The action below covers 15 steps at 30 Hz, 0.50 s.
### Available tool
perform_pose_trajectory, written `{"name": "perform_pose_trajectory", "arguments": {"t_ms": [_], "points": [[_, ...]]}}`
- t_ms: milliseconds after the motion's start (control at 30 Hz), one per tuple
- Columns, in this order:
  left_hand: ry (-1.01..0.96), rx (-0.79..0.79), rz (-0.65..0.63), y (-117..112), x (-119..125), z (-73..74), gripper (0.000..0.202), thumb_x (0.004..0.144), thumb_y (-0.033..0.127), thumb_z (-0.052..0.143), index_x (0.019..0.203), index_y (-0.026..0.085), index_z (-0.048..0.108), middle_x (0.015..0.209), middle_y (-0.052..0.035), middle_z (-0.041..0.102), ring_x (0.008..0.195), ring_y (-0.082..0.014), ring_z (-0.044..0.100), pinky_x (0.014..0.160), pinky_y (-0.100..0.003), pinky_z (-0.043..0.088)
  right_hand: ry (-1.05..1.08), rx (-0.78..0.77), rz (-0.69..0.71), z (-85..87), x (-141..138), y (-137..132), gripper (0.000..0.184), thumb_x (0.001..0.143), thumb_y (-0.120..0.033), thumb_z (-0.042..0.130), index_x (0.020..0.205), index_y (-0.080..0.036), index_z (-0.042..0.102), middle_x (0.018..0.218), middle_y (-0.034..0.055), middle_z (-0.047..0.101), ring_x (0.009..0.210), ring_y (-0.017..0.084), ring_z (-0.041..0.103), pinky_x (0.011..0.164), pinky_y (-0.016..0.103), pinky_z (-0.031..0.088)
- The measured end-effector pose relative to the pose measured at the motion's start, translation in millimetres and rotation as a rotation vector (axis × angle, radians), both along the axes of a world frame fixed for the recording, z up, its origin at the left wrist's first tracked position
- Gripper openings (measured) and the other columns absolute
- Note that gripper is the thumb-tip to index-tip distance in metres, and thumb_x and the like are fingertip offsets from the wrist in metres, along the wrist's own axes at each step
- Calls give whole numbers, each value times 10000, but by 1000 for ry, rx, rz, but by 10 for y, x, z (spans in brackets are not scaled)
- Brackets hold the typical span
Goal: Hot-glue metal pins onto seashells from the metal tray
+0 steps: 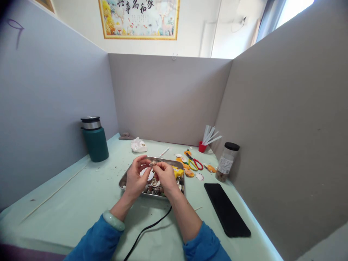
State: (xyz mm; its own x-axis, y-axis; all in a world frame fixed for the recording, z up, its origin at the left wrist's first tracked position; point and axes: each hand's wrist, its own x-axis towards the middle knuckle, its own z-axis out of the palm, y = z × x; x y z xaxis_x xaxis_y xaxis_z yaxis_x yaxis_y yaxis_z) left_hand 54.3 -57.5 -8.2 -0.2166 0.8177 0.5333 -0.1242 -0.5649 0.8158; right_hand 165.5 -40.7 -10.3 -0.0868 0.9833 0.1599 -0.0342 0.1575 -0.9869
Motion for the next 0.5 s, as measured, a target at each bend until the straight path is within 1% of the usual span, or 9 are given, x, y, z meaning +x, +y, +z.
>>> {"name": "perform_pose_trajectory", "arguments": {"t_ms": [133,300,367,500], "points": [[10,1,16,1,-9,1,413,679,86,672,1058,229,589,874,-20,616,862,-159,604,887,-303,464,-10,6,-5,-3,3,2,207,896,-298,550,1014,-133,590,938,31,630,739,132,621,638,296,530],[51,14,22,-18,-27,11,427,690,87,664,1083,237,586,993,-43,624,950,-179,587,953,-328,424,-37,8,-23,16,2,-7,208,896,-299,549,1014,-133,590,934,30,630,735,132,621,635,294,530],[62,19,10,-26,-26,19,435,695,82,658,1093,239,578,980,-41,637,951,-180,594,967,-336,412,-44,15,-31,21,1,-10,205,897,-302,547,1000,-131,592,911,24,630,711,124,618,615,282,528],[45,9,3,-22,-16,22,445,685,71,666,1088,237,576,926,-35,654,907,-174,616,938,-323,428,-53,35,-43,14,-1,-7,188,897,-298,550,955,-126,597,841,5,624,638,100,599,554,243,513]]}}
